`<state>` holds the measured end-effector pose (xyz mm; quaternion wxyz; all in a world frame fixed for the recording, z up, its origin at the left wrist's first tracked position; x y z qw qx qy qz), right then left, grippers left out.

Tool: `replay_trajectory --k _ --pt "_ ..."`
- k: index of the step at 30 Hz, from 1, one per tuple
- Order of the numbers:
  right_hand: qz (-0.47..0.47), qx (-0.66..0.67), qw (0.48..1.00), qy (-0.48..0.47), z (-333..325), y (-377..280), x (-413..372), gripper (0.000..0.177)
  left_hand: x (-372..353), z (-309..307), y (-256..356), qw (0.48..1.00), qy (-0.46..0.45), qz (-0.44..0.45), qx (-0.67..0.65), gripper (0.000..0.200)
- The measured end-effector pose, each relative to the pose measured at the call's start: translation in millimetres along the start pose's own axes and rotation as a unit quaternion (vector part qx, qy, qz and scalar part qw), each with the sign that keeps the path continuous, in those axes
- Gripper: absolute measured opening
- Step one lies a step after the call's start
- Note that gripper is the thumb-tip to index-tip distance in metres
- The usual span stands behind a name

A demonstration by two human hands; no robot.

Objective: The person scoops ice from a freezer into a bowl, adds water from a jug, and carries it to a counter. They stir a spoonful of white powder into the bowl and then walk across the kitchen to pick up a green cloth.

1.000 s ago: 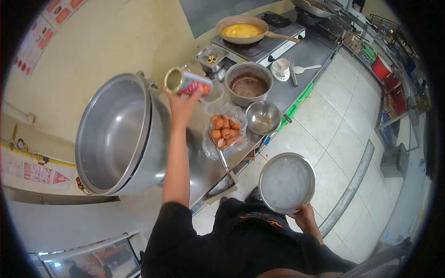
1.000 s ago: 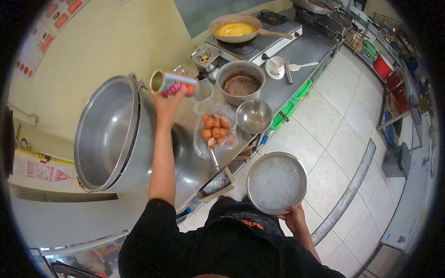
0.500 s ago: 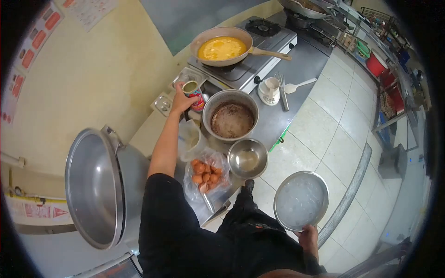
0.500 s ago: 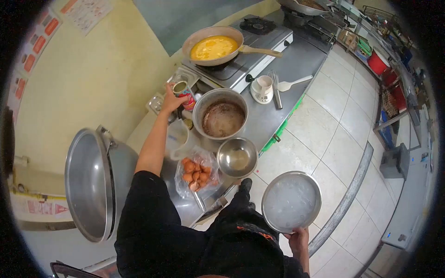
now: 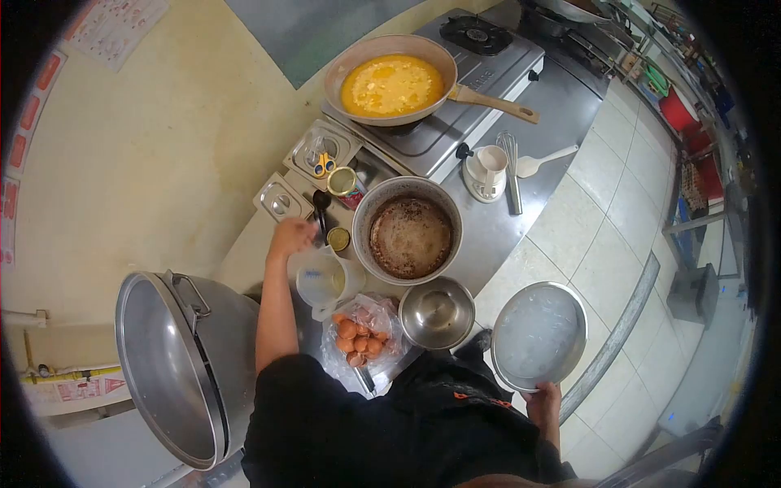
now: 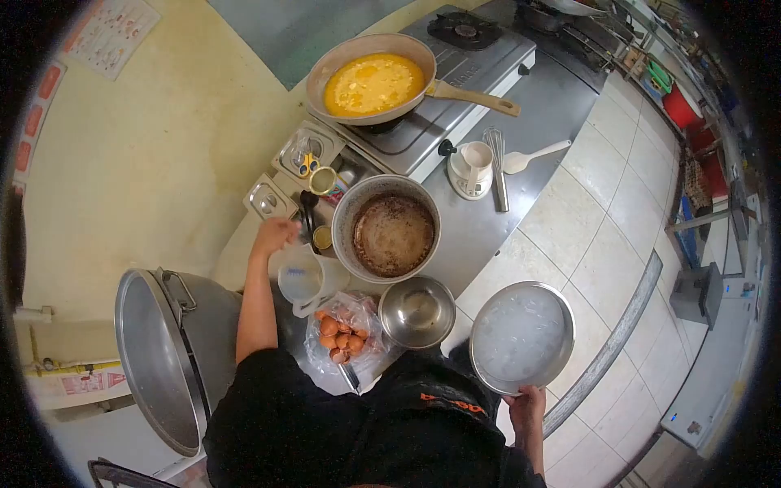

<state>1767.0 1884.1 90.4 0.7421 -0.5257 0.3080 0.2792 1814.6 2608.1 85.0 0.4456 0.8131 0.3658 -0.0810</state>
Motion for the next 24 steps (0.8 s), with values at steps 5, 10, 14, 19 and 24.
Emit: replay_trajectory --k 5,10,14,19,24 --pt "0.004 -0.020 0.999 -0.025 15.8 -17.3 10.8 0.069 26.8 35.3 -51.6 0.986 0.005 0.013 0.164 0.037" --pt "0.008 -0.038 0.999 -0.020 16.3 -29.0 13.1 0.068 27.1 39.3 -65.9 0.983 0.080 0.067 0.151 0.036" --pt "0.011 -0.043 0.999 -0.020 3.7 -28.5 16.5 0.067 24.9 46.3 -87.1 0.989 0.114 0.096 0.021 0.033" --pt "0.023 -0.029 0.999 -0.023 -0.5 -20.6 20.7 0.065 25.0 57.0 -70.0 0.988 0.136 0.072 -0.016 0.030" --pt "-0.014 0.001 0.999 0.031 26.5 -34.5 12.5 0.058 22.2 47.1 -52.5 0.986 0.121 0.083 0.073 0.030"
Point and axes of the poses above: each hand's wrist, its own x-axis towards the middle knuckle, its own z-axis out of the palm, y = z × x, the point moved 5 cm from there along x, towards the middle knuckle, and after that the axes turned 5 degrees about -x, right-handed, at the moved point
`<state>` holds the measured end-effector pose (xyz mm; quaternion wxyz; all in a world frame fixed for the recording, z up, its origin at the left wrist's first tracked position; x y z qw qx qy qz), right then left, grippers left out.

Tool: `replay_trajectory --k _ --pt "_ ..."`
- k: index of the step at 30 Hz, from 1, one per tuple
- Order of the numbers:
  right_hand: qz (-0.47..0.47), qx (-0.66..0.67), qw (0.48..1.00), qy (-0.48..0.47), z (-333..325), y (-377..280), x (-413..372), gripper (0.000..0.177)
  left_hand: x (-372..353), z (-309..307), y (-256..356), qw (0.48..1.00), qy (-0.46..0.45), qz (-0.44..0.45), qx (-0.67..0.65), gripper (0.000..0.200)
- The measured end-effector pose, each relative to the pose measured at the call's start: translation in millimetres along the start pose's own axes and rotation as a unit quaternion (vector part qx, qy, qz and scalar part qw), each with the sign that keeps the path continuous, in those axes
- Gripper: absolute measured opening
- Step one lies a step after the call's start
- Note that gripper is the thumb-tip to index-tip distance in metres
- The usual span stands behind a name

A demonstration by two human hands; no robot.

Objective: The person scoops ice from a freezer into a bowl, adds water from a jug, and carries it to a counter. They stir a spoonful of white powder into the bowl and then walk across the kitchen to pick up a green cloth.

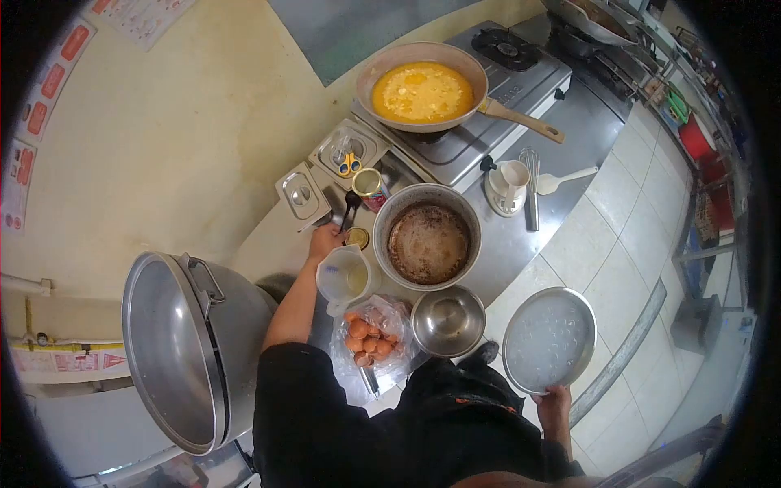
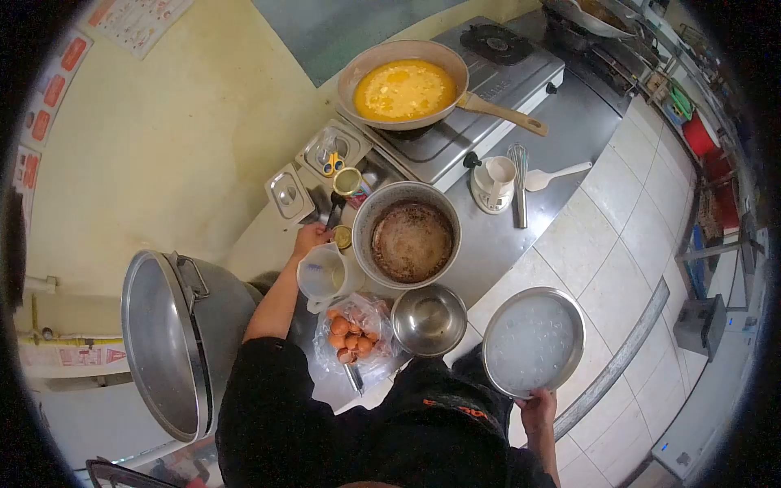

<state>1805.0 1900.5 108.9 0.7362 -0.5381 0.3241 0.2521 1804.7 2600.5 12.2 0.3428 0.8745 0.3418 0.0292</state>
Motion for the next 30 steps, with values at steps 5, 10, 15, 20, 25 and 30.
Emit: replay_trajectory --k 5,10,15,20,25,30 --pt "0.006 -0.006 1.000 -0.021 -0.4 7.4 4.8 0.057 -29.1 -17.6 -19.4 0.994 0.014 0.038 -0.101 0.026" --pt "0.028 -0.047 0.997 -0.063 -13.5 18.5 15.1 0.068 -75.4 -70.1 44.3 0.945 -0.011 -0.085 -0.317 0.022" --pt "0.029 -0.056 0.994 -0.087 -9.1 21.5 16.8 0.065 -47.0 -96.6 19.8 0.944 0.031 -0.100 -0.311 0.027" --pt "0.014 -0.019 0.999 -0.023 12.9 17.0 2.4 0.054 -42.1 -102.6 21.8 0.980 0.147 0.012 -0.132 0.035" --pt "0.009 -0.017 1.000 0.011 16.0 20.0 -6.1 0.053 -66.8 -76.0 61.0 0.977 0.086 0.179 -0.075 0.031" --pt "0.002 -0.007 1.000 -0.022 12.8 25.6 -6.0 0.055 -58.2 -31.5 40.6 0.967 -0.029 0.233 -0.102 0.026"
Point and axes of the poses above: each hand's wrist, its own x-axis towards the middle knuckle, its own z-axis out of the palm, y = z × x, the point moved 5 cm from there along x, towards the middle knuckle, and after that the axes turned 5 degrees about -x, right-handed, at the moved point
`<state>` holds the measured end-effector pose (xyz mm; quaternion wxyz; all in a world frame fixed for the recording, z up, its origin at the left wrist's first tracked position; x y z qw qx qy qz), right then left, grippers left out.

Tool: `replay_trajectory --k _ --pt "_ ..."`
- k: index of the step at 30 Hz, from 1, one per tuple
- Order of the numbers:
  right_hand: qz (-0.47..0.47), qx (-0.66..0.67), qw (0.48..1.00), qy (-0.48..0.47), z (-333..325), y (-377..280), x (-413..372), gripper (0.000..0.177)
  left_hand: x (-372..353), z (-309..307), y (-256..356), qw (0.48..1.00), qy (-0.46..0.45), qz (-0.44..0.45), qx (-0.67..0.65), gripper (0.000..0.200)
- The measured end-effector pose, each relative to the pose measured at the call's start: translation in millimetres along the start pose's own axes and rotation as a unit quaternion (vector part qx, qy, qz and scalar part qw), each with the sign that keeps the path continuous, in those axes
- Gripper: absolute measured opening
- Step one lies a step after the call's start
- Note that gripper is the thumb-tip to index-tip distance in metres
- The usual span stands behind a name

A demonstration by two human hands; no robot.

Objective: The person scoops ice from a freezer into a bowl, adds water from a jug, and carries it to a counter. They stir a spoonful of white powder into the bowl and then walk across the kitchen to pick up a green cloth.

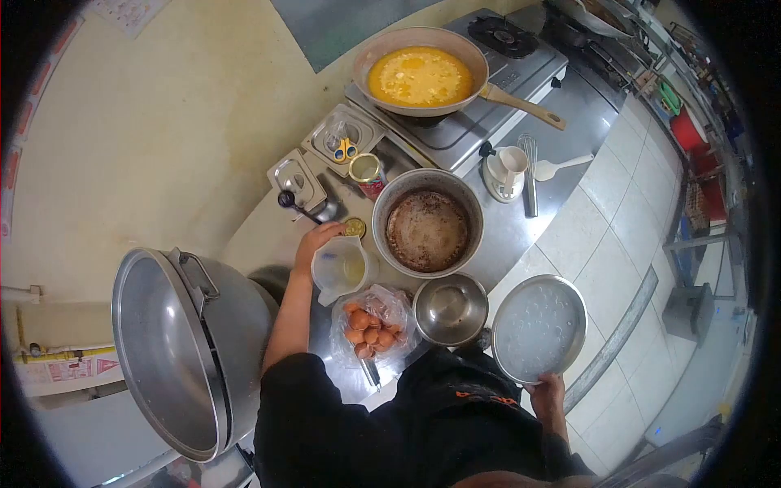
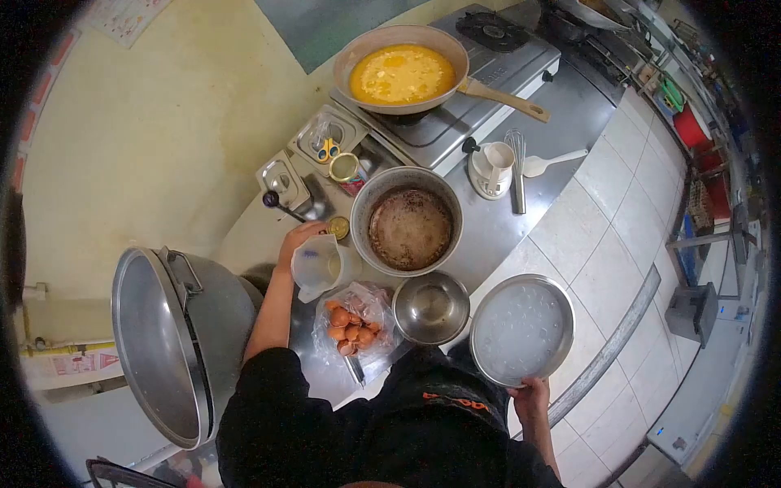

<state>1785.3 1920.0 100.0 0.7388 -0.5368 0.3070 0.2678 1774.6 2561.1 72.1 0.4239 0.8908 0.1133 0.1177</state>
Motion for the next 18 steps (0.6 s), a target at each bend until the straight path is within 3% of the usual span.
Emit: replay_trajectory --k 2,4,5,7,8,10,13,17,18 --pt "0.005 -0.006 1.000 0.006 5.0 -2.3 -5.1 0.056 5.2 4.2 8.2 0.998 -0.012 0.050 0.028 0.026" --pt "0.010 -0.012 1.000 0.009 -1.0 -0.8 -4.7 0.057 7.3 -9.8 26.9 0.973 0.102 0.092 0.186 0.028" --pt "0.014 -0.033 0.999 -0.016 -14.5 5.1 -0.3 0.059 2.5 -8.5 15.9 0.973 0.103 0.091 0.186 0.028" --pt "0.016 -0.052 0.998 -0.040 -22.3 7.8 2.7 0.062 -6.2 -0.3 -32.5 0.993 0.048 -0.065 -0.080 0.030" --pt "0.015 -0.052 0.998 -0.042 -22.3 8.7 2.6 0.063 -4.3 -0.1 -29.1 0.994 0.047 -0.064 -0.079 0.030" --pt "0.016 -0.049 0.998 -0.045 -21.6 12.0 2.6 0.063 -2.2 9.6 -12.3 0.999 -0.031 0.037 -0.006 0.038" --pt "0.014 -0.037 0.998 -0.055 -18.7 12.5 2.6 0.063 15.7 27.1 -7.9 0.993 -0.024 0.086 0.081 0.049" --pt "0.008 -0.040 0.998 -0.041 -17.8 9.1 0.7 0.064 39.0 51.1 -44.6 0.982 -0.072 0.113 0.131 0.051" --pt "0.010 -0.038 0.998 -0.042 -17.2 10.2 -0.2 0.064 43.7 49.4 -53.0 0.984 -0.102 0.086 0.118 0.054"
Point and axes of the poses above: each hand's wrist, its own x-axis towards the middle knuckle, its own z-axis out of the palm, y = z × x, the point moved 5 cm from there along x, towards the middle knuckle, and after that the axes turned 5 degrees about -x, right-handed, at the moved point
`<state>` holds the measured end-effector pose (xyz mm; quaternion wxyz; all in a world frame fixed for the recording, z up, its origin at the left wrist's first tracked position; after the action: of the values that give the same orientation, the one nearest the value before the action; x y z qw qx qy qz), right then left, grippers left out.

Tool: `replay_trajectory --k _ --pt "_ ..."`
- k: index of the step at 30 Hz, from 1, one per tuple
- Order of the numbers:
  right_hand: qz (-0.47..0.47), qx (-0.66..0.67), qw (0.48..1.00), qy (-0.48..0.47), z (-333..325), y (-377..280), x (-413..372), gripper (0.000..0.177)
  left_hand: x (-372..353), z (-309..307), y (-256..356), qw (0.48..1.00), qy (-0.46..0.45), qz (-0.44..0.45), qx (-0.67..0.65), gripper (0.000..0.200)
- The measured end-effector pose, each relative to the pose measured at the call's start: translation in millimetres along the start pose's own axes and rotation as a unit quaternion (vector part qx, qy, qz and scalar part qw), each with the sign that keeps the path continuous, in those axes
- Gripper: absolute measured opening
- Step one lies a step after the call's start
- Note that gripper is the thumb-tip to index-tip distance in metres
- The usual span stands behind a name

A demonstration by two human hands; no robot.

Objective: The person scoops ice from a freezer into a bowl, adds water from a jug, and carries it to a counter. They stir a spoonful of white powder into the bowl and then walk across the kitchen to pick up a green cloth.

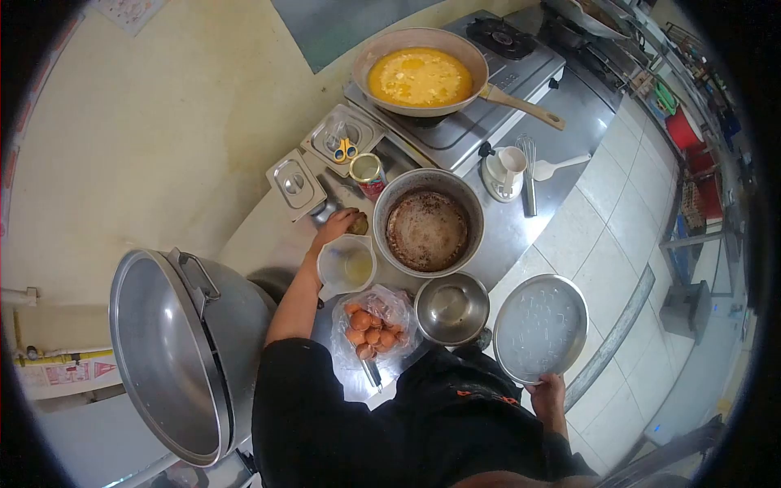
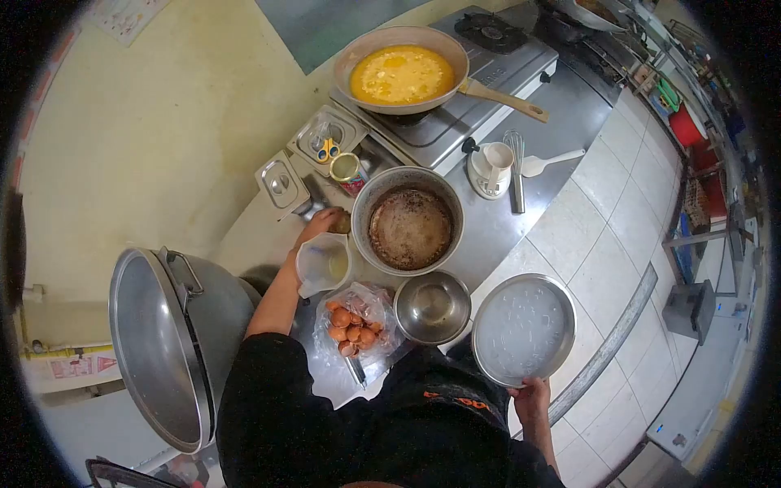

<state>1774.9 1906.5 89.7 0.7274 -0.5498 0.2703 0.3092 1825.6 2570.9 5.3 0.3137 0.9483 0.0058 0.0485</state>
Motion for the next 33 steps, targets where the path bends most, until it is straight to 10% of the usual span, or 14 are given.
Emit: replay_trajectory --k 11,16,26,30,33 --pt "0.002 0.042 0.998 0.045 13.2 -0.3 -5.4 0.052 36.9 -124.2 116.2 0.967 0.080 -0.144 -0.195 0.059" --pt "-0.008 0.039 0.998 0.049 24.7 -4.0 -5.0 0.053 95.3 -114.2 113.5 0.994 0.090 0.033 -0.051 0.050" --pt "0.013 -0.002 1.000 -0.001 20.6 1.0 -3.5 0.056 93.3 -104.9 94.4 0.993 0.102 0.057 0.012 0.032" --pt "0.016 0.007 1.000 0.002 12.1 1.6 0.8 0.059 18.4 -129.7 81.7 0.919 0.318 -0.142 -0.184 0.022" --pt "0.007 0.005 1.000 0.009 11.2 -0.4 -1.5 0.059 -86.8 -104.6 33.2 0.877 0.404 -0.246 -0.081 0.021"
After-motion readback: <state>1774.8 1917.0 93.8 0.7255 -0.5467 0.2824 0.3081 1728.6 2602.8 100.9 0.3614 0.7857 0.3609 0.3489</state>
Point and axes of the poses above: each hand's wrist, its own x-axis towards the middle knuckle, its own z-axis out of the palm, y = z × x, the point moved 5 cm from there along x, towards the middle knuckle, and after that the axes turned 5 degrees about -x, right-handed, at the moved point
